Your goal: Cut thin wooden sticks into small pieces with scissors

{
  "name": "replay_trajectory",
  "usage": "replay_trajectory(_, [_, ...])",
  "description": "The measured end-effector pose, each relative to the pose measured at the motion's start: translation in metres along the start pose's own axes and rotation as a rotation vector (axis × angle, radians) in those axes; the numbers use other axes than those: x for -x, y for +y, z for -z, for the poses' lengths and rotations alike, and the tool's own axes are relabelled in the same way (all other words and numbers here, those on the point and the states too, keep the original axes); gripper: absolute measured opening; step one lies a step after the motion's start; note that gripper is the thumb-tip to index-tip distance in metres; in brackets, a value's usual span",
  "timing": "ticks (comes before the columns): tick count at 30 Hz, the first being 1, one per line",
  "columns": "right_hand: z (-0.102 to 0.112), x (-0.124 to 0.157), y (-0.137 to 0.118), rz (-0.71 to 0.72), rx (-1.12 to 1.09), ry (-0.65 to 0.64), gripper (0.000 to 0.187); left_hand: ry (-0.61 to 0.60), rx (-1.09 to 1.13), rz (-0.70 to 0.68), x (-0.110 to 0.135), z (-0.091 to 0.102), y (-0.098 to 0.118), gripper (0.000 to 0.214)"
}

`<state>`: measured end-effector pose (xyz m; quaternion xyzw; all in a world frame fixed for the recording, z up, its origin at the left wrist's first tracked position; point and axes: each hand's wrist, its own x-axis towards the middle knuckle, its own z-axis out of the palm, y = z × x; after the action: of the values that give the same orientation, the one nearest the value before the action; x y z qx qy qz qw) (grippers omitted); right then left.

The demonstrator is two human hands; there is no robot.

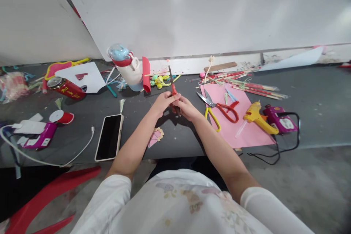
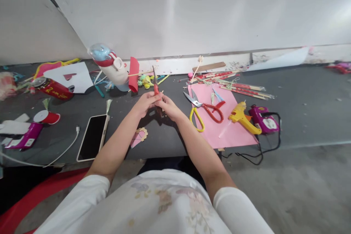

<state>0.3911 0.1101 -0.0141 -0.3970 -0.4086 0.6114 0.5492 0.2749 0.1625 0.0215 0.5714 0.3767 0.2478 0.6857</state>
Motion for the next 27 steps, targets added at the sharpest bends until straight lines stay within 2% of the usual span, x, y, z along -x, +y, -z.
replay_trajectory(27, [0.0004,0.0009,0.0015,-0.004,0.000,0.006,0.020,-0.007,0.015,-0.013,-0.0044,0.0016,-0.0064,0.041])
